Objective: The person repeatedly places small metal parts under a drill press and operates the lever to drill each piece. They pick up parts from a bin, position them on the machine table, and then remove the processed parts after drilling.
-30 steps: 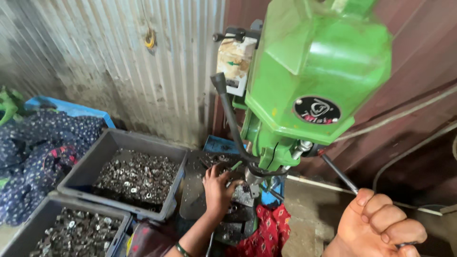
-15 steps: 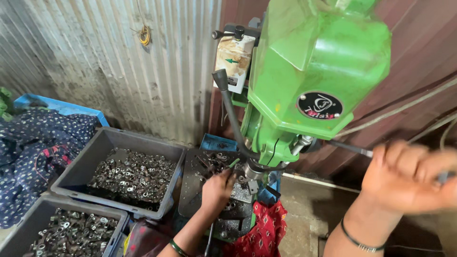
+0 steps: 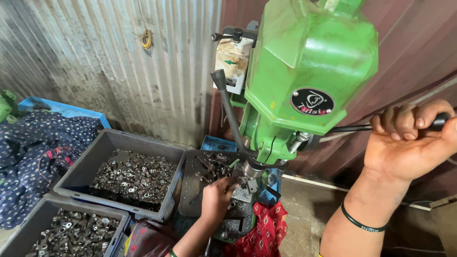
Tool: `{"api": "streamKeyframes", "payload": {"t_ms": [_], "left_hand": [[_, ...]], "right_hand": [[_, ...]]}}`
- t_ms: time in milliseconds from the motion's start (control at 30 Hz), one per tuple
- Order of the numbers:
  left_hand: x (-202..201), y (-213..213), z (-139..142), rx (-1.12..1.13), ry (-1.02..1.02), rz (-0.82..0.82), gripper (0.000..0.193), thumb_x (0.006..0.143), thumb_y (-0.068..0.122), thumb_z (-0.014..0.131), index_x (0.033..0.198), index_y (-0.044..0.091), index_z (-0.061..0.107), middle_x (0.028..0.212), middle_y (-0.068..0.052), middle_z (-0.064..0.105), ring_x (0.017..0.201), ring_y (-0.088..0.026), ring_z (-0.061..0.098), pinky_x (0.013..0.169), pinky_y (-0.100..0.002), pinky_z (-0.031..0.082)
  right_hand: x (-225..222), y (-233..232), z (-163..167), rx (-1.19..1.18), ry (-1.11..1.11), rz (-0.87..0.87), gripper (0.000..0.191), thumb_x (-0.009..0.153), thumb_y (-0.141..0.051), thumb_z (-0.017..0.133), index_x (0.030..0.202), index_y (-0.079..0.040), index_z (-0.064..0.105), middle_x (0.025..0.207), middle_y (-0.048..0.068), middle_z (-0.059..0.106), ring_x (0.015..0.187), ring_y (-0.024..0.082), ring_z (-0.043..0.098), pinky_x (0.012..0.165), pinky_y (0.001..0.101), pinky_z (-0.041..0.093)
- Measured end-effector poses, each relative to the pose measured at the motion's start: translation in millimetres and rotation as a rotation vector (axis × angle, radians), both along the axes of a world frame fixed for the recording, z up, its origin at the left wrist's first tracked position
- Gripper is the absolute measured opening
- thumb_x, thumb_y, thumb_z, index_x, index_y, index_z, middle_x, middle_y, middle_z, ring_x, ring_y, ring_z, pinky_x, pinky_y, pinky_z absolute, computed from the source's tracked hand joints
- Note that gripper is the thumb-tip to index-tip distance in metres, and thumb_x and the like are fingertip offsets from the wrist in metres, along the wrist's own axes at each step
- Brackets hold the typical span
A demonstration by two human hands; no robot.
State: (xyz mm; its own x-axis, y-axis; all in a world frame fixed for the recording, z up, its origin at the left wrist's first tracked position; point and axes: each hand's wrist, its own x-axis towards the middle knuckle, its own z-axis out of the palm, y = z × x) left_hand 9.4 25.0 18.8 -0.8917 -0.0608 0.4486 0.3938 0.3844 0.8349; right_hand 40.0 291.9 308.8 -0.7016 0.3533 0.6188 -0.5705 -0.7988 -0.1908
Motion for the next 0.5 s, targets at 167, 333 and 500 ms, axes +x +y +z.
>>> {"api": "streamKeyframes", "payload": {"t_ms": [167,333,500], "left_hand": [[1.4,9.9,-11.3,-0.207,0.156,0.027,0.019,0.088,0.021,0.074,0.101,0.007,0.076,0.091,-0.011,0.077,0.083,-0.031,0.073,0.073,-0.041,0.057],[-14.1,2.9,-15.2,-0.104,0.22,-0.021,0.018,0.089,0.018,0.069,0.103,0.009,0.077,0.097,-0.011,0.077,0.087,-0.032,0.072,0.077,-0.042,0.056],[-20.6,-2.0,-20.7,-0.216,0.125,-0.032,0.016,0.086,0.021,0.071,0.098,0.011,0.076,0.092,-0.01,0.075,0.086,-0.034,0.071,0.075,-0.044,0.055]], "right_hand": [[3.0,7.1,-9.7,-0.039,-0.009,0.014,0.051,0.111,-0.05,0.041,0.086,-0.008,0.031,0.062,0.004,0.026,0.053,0.019,0.021,0.054,0.0359,0.022],[31.9,22.8,-67.2,0.478,0.043,-0.446,0.052,0.109,-0.051,0.051,0.082,-0.009,0.038,0.063,0.004,0.034,0.06,0.017,0.028,0.064,0.0344,0.032],[46.3,20.0,-143.6,0.496,0.26,-0.604,0.036,0.096,-0.046,0.049,0.077,-0.016,0.042,0.061,0.0,0.043,0.071,0.021,0.042,0.088,0.0446,0.044]]}}
